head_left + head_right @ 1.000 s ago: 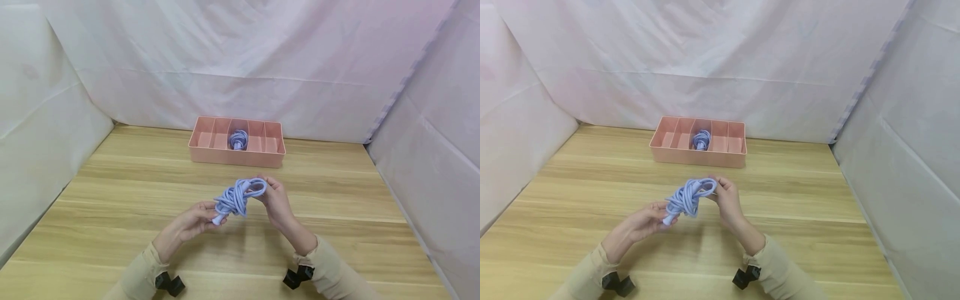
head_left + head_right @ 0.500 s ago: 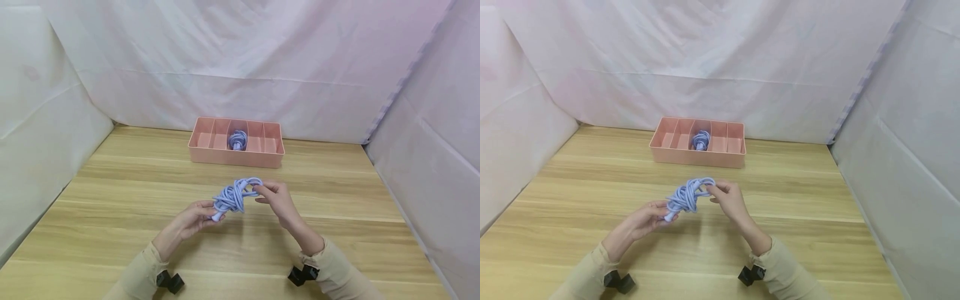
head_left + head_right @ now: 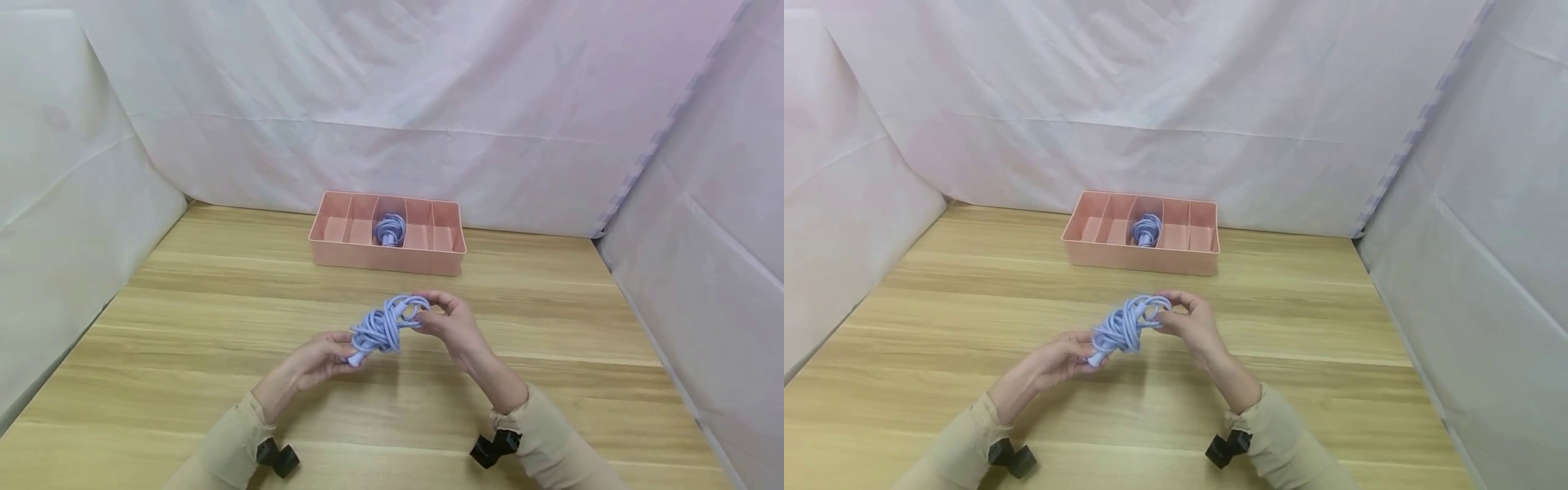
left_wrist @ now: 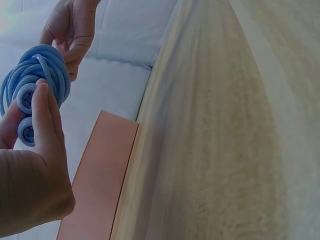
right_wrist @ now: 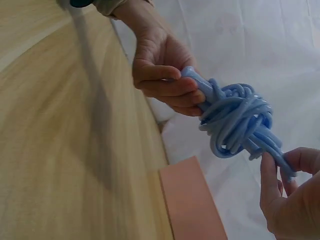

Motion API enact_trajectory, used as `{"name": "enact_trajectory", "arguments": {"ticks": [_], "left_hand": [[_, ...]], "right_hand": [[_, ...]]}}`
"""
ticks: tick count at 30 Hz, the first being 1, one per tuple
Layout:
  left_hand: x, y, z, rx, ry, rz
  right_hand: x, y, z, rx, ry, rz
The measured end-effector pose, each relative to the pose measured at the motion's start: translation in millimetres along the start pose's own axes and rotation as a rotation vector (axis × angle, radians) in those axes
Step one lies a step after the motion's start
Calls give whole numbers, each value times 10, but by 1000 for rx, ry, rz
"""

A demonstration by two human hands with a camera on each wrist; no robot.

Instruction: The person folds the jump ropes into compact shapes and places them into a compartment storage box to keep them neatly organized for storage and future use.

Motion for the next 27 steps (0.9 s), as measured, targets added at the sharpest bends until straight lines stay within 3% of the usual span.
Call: {"name": "enact_trajectory", "arguments": {"ticks": [3, 8, 13, 16, 19, 22, 24, 27], "left_hand": [[11, -7, -12, -26, -16, -27], [15, -18, -25, -53, -34, -58], [16, -30, -33, -63, -55, -81], [14, -24, -42, -45, -56, -79], [8, 1, -43, -28, -50, -47], [11, 21, -38, -34, -43, -8], [18, 30, -36, -48, -41, 6], [31, 39, -34, -74, -40, 19]], "right_hand": [[-66, 18, -21, 6, -73, -10], [-143, 48, -41, 72, -273, 16], [-205, 53, -64, 82, -511, 228], [-225, 45, -85, 39, -760, 409], [-215, 32, -124, -52, -1146, 715], [-199, 20, -172, -201, -1521, 961], [-192, 18, -192, -239, -1646, 1029], [-201, 17, -203, -199, -1616, 988]]}}
Point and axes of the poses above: each hand's wrist, its own z-axis away from the middle knuckle, its own y-axis out of the palm, x = y × z, the point moved 1 cm from there along -z, towards the middle knuckle, and after that the axes turned 10 degrees about -x, right-handed, at the moved point
